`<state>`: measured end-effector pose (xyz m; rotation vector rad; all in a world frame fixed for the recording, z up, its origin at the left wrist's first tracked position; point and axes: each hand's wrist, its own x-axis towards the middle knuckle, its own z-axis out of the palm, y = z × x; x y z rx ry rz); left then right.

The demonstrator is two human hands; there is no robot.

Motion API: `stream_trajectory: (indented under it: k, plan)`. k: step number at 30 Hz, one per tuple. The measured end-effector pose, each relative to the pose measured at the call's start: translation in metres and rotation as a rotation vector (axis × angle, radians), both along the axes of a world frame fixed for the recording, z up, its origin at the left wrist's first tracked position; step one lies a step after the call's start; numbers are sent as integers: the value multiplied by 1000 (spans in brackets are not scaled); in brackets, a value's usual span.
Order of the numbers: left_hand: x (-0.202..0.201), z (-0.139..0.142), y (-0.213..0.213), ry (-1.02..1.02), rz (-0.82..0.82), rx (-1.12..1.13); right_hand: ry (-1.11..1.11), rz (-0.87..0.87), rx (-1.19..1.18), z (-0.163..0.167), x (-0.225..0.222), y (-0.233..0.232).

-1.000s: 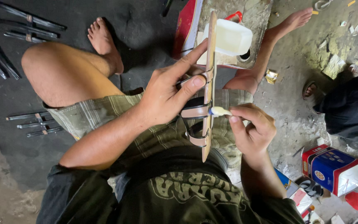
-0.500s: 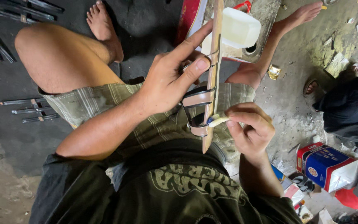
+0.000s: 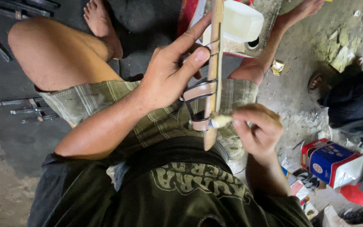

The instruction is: The person sits on the floor and applies a white substance to the straps of a wooden sandal using a toothbrush. They repeatedly dip the toothbrush into a container and brush the substance onto the sandal straps, then place the sandal aside and pick up another to repeat the process.

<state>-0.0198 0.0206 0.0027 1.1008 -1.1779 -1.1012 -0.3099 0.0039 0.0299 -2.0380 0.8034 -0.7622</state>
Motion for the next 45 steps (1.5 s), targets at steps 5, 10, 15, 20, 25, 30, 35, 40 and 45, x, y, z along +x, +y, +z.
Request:
stream_trajectory:
  k: [5, 10, 15, 20, 25, 30, 35, 40, 45]
  plan:
    - [-8, -4, -1, 214, -22, -59, 55, -256, 176, -33, 0, -5]
    - [-26, -10, 4, 111, 300, -231, -793, 60, 1142, -67, 39, -20]
    - [-35, -25, 9, -236, 287, -627, -1063, -121, 1321, -64, 43, -37]
    - [-31, -13, -6, -409, 103, -804, -1051, 34, 942, -36, 24, -75]
    - [-4, 33, -38, -893, -31, -441, -899, 10, 746, -7, 2, -95]
    - [16, 62, -51, -470, -270, -148, -672, 71, 790, -11, 17, -108]
    - [30, 61, -63, -531, -425, -264, -539, 138, 762, -32, 40, -120]
    - [54, 45, -86, -623, -372, -263, -398, -22, 591, -51, 51, -145]
    - [147, 10, -133, -986, -127, 175, -488, -291, 554, -54, 32, -156]
